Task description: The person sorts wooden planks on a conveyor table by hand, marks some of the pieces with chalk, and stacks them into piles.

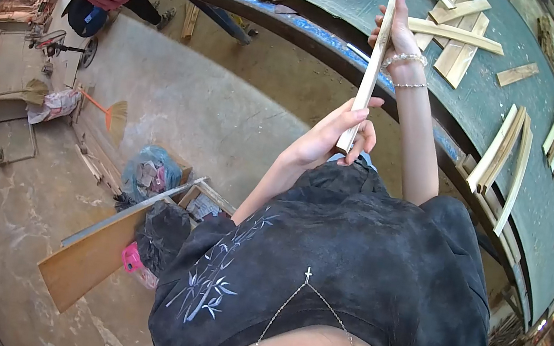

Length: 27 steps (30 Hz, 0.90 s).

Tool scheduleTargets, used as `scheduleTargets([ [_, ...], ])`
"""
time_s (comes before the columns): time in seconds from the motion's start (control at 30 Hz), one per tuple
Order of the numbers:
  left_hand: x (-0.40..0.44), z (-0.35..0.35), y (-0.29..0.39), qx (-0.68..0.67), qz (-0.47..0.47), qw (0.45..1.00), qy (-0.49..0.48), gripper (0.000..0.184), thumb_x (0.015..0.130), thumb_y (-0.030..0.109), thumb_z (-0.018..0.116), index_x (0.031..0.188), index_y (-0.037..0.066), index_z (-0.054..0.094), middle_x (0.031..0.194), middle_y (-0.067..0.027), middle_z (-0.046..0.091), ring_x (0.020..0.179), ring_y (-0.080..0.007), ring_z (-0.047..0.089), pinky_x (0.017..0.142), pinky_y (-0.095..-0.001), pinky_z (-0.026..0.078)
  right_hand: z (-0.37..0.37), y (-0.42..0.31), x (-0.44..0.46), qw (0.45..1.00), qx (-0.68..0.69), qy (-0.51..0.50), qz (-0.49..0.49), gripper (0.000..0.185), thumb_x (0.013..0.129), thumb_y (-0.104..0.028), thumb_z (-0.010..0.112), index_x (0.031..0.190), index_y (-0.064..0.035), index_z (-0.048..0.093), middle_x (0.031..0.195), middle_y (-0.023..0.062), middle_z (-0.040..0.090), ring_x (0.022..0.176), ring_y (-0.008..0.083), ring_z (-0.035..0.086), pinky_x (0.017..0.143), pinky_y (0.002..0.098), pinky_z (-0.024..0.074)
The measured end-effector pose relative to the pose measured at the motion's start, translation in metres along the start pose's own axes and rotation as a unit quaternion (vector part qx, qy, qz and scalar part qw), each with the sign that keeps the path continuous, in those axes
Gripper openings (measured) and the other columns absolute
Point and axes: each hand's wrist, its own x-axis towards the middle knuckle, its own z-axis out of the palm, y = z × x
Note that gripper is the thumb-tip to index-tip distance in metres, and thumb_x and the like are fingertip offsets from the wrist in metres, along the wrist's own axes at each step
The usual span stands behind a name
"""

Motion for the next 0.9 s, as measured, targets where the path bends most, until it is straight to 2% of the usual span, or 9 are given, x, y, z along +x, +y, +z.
scheduleTargets([
  [0.13,0.004,-0.008,-0.005,-0.111,-0.021,0.993,0.018,0.052,0.087,0.038,0.034,0.123,0.002,0.028,0.068,-0.0069,0.047,0.045,-0.0085,0.044,0.035,-0.0187,0.033,-0.006,0.009,0.005,0.991,0.078,0.001,0.104,0.064,0.076,-0.062,0.045,0.101,-0.0035,0.046,0.087,0.0115,0.053,0.068,0.0224,0.056,0.058,0.0287,0.0484],
  [0.2,0.007,-0.007,-0.008,-0.12,-0.03,0.992,0.034,0.05,0.086,0.037,0.035,0.121,0.002,0.03,0.066,-0.0062,0.047,0.045,-0.0085,0.044,0.035,-0.0185,0.033,-0.04,0.039,0.024,0.995,0.045,0.04,0.076,0.062,0.078,-0.06,0.041,0.104,-0.0033,0.047,0.094,0.0155,0.054,0.071,0.0235,0.056,0.064,0.0304,0.0482],
  [0.27,0.011,-0.011,-0.013,-0.134,-0.025,0.989,0.054,0.048,0.087,0.038,0.034,0.119,0.001,0.032,0.065,-0.0058,0.045,0.045,-0.0088,0.044,0.035,-0.0185,0.033,-0.067,0.066,0.023,0.979,-0.115,0.169,-0.029,0.051,0.081,-0.051,0.046,0.093,-0.0026,0.055,0.086,0.0135,0.06,0.073,0.0191,0.057,0.067,0.031,0.0459],
  [0.4,0.014,-0.011,-0.021,-0.142,-0.035,0.985,0.088,0.047,0.088,0.037,0.034,0.118,0.001,0.032,0.061,-0.0033,0.04,0.045,-0.0092,0.041,0.035,-0.0195,0.03,-0.124,0.134,0.021,0.837,-0.445,0.251,-0.196,0.015,0.073,-0.018,0.061,0.082,-0.0064,0.057,0.076,0.0062,0.056,0.08,0.0221,0.053,0.074,0.032,0.0406],
  [0.43,0.015,-0.012,-0.024,-0.168,-0.025,0.982,0.078,0.047,0.089,0.04,0.034,0.118,0.003,0.032,0.059,-0.0019,0.037,0.044,-0.0084,0.037,0.036,-0.0192,0.028,-0.13,0.143,0.02,0.766,-0.531,0.242,-0.27,0.013,0.072,-0.015,0.06,0.083,-0.0081,0.057,0.078,0.007,0.053,0.08,0.0248,0.051,0.073,0.0341,0.0407],
  [0.57,0.014,-0.012,-0.035,-0.254,-0.004,0.966,0.057,0.047,0.088,0.044,0.037,0.115,0.006,0.033,0.058,-0.0007,0.037,0.043,-0.0078,0.037,0.036,-0.0194,0.027,-0.135,0.157,0.028,0.68,-0.606,0.188,-0.368,0.016,0.071,-0.016,0.061,0.084,-0.0084,0.056,0.088,0.0066,0.052,0.087,0.0236,0.049,0.073,0.0348,0.04],
  [0.73,0.01,-0.003,-0.036,-0.152,0.066,0.979,0.119,0.052,0.086,0.047,0.038,0.118,0.006,0.032,0.056,0.0014,0.033,0.041,-0.0041,0.028,0.037,-0.017,0.023,-0.119,0.163,0.056,0.563,-0.723,0.161,-0.366,0.048,0.073,-0.032,0.058,0.117,-0.0173,0.045,0.109,0.005,0.044,0.1,0.023,0.042,0.082,0.0422,0.0349],
  [0.87,0.012,0.007,-0.031,-0.132,0.084,0.977,0.144,0.081,0.069,0.066,0.042,0.12,0.006,0.028,0.057,0.0031,0.032,0.041,-0.0029,0.028,0.036,-0.016,0.022,-0.112,0.183,0.075,0.506,-0.794,0.155,-0.298,0.042,0.078,-0.037,0.05,0.114,-0.016,0.047,0.11,0.0025,0.045,0.099,0.0212,0.042,0.083,0.0468,0.0331],
  [0.9,0.013,0.008,-0.029,-0.117,0.064,0.974,0.184,0.087,0.062,0.074,0.043,0.115,0.007,0.028,0.064,-0.0001,0.039,0.041,-0.0032,0.034,0.035,-0.015,0.028,-0.112,0.187,0.078,0.498,-0.8,0.149,-0.302,0.041,0.078,-0.037,0.049,0.114,-0.0165,0.047,0.109,0.0021,0.046,0.099,0.0207,0.043,0.083,0.0466,0.033],
])
